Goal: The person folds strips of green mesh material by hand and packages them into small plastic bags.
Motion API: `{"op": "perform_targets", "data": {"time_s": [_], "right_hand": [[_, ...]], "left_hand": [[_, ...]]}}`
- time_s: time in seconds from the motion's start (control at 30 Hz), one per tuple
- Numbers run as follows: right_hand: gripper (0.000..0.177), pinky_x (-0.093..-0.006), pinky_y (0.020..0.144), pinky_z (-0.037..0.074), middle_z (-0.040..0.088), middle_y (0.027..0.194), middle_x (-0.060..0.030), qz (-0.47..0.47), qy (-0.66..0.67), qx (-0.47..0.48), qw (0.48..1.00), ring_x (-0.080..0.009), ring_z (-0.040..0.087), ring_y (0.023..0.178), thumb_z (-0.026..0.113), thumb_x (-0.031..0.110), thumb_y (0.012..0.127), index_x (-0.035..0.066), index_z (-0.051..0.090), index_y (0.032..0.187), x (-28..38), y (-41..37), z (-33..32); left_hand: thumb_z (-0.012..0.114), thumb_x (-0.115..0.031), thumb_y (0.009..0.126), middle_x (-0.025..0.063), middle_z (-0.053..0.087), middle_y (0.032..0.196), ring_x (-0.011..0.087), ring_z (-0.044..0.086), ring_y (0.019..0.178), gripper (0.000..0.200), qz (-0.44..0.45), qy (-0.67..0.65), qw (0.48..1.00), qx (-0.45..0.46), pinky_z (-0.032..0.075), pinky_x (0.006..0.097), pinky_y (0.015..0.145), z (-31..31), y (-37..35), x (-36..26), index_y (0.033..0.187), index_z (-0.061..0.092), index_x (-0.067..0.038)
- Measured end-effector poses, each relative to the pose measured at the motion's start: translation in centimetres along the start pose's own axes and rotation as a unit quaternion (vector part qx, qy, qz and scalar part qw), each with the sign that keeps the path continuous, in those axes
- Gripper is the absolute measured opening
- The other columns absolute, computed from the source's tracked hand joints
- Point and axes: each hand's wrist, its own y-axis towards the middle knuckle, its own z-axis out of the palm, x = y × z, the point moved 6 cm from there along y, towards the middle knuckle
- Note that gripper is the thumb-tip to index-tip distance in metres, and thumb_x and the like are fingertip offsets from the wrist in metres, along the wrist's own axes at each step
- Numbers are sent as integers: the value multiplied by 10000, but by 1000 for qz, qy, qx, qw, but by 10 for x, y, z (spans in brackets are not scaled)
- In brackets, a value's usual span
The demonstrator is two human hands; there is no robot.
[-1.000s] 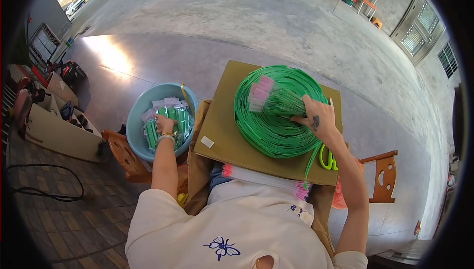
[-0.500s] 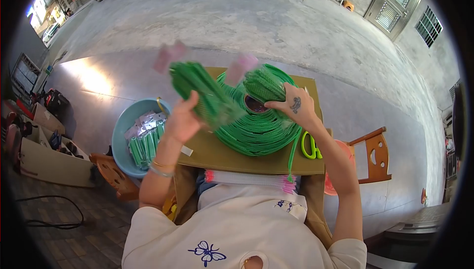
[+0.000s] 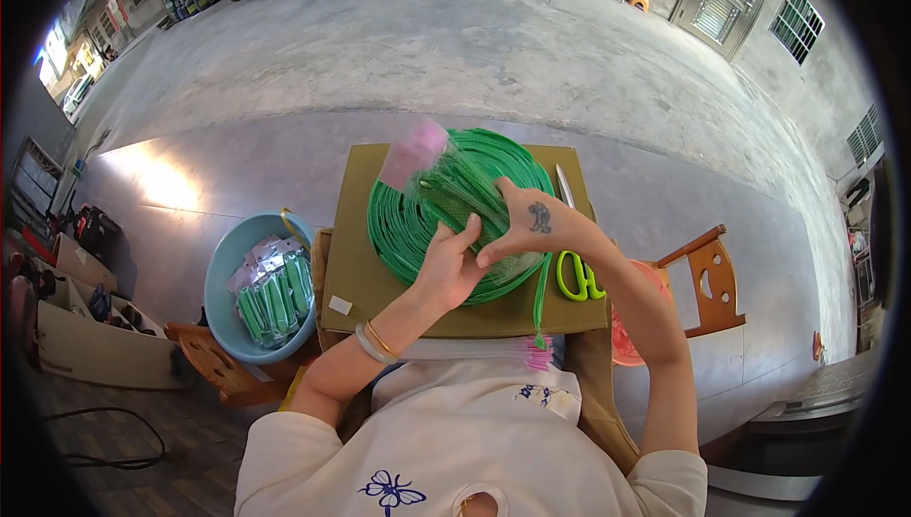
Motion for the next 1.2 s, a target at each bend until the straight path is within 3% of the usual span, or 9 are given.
{"op": "perform_targets", "data": {"time_s": [0.27, 0.33, 0.43, 0.63, 0.7, 0.73, 0.83, 0.97, 1.2], "right_hand": [[660, -452, 688, 470, 614, 884, -185, 21, -205, -14, 978, -392, 595, 850, 771, 277, 586, 34, 423, 1093, -3, 8, -22], [667, -435, 668, 492, 626, 879, -169, -25, -214, -3, 976, -372, 618, 823, 807, 261, 567, 22, 422, 1058, -8, 11, -6], [732, -427, 722, 496, 612, 959, -169, -43, -237, 38, 970, -362, 614, 875, 812, 330, 580, 17, 426, 1117, -2, 12, 2], [816, -408, 1009, 335, 457, 1284, -213, -113, 1, -151, 982, -333, 425, 1216, 554, 607, 777, 5, 400, 1306, -30, -6, -24], [751, -398, 1067, 260, 426, 1343, -181, -71, 289, -255, 920, -308, 372, 1275, 431, 591, 870, -13, 382, 1314, -55, -15, -35], [753, -393, 1083, 212, 418, 1345, -178, -96, 281, -334, 895, -290, 333, 1296, 212, 603, 924, -11, 345, 1340, -62, -20, -26], [813, -405, 1091, 186, 380, 1374, -193, -85, 363, -345, 861, -293, 313, 1310, 162, 648, 904, -5, 291, 1370, -63, -18, 14], [871, -420, 1104, 142, 252, 1448, -205, -98, 393, -365, 838, -307, 229, 1351, 179, 692, 875, 3, 231, 1405, -59, -13, 21], [884, -504, 1083, 161, 152, 1458, -285, 10, -39, -330, 943, -412, 151, 1362, 526, 617, 799, -19, 314, 1375, -34, -21, -5]], "left_hand": [[638, -307, 849, 102, 414, 1363, 261, 404, 1257, 704, -155, 411, 883, 169, 375, 486, 982, 14, -52, -16, 1404, 267, -81], [723, -357, 764, 165, 387, 1380, 311, 423, 1242, 885, 13, 647, 717, 257, 351, 529, 984, 39, -61, -39, 1429, 212, -74], [799, -461, 578, 177, 491, 1275, 300, 494, 1176, 1065, 394, 880, 244, 102, 349, 471, 1010, 66, -33, -63, 1416, 260, -85], [781, -533, 524, 111, 576, 990, 266, 576, 931, 1058, 197, 928, 271, 162, 432, 366, 831, 27, 38, -58, 1365, 332, -75], [770, -549, 537, 102, 563, 939, 268, 573, 883, 1026, 229, 921, 267, 164, 432, 375, 762, 27, 35, -59, 1342, 353, -68], [769, -549, 539, 105, 564, 948, 270, 573, 892, 1026, 227, 921, 270, 164, 434, 376, 768, 28, 35, -59, 1342, 351, -66], [772, -546, 543, 112, 562, 983, 275, 574, 913, 1026, 232, 919, 273, 166, 437, 379, 787, 27, 37, -59, 1341, 347, -62], [778, -538, 544, 119, 553, 1039, 285, 574, 938, 1031, 228, 916, 286, 168, 442, 391, 804, 28, 35, -61, 1346, 337, -63], [795, -512, 529, 130, 558, 1030, 306, 572, 938, 1031, 241, 909, 296, 166, 469, 409, 778, 27, 34, -59, 1337, 344, -58]]}}
